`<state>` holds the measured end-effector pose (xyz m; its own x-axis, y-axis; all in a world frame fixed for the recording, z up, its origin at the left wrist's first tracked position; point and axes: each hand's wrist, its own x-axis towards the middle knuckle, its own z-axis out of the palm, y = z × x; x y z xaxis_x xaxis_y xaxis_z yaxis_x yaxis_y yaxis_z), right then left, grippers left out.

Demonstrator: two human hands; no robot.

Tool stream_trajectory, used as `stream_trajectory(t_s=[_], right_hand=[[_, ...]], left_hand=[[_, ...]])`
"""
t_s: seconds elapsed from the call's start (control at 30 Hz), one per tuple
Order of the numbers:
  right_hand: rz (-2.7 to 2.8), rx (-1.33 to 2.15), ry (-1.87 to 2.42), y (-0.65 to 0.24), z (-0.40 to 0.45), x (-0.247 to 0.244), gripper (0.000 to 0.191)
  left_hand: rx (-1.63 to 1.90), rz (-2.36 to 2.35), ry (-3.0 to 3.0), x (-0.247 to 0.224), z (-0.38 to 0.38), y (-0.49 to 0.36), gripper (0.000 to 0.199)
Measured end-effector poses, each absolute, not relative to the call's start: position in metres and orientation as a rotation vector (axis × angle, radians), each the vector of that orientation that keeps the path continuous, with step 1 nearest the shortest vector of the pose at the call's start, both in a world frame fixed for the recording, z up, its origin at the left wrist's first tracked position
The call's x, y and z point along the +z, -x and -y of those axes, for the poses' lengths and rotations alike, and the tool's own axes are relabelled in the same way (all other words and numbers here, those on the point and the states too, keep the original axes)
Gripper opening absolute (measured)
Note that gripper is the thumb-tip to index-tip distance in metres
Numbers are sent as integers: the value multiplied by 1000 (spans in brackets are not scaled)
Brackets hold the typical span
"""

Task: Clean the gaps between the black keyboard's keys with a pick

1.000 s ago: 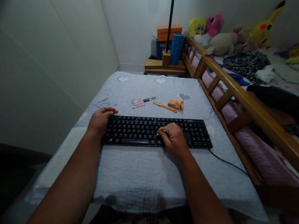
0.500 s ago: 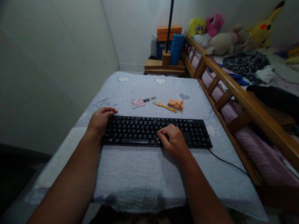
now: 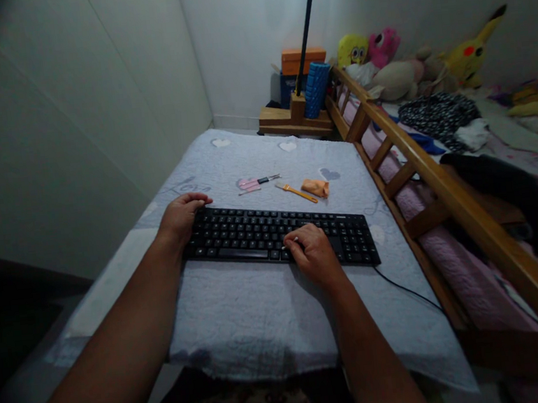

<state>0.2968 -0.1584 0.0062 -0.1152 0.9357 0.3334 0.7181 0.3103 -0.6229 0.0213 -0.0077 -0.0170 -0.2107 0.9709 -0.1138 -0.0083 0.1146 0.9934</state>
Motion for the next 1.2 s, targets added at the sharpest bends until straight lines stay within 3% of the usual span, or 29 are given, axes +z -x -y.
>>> stream_trajectory(t_s=[1.2], right_hand=[[1849,390,1495,-303,167,3,18]], left_hand=[[1264,-1423,-1050,-16,9,-21,12]])
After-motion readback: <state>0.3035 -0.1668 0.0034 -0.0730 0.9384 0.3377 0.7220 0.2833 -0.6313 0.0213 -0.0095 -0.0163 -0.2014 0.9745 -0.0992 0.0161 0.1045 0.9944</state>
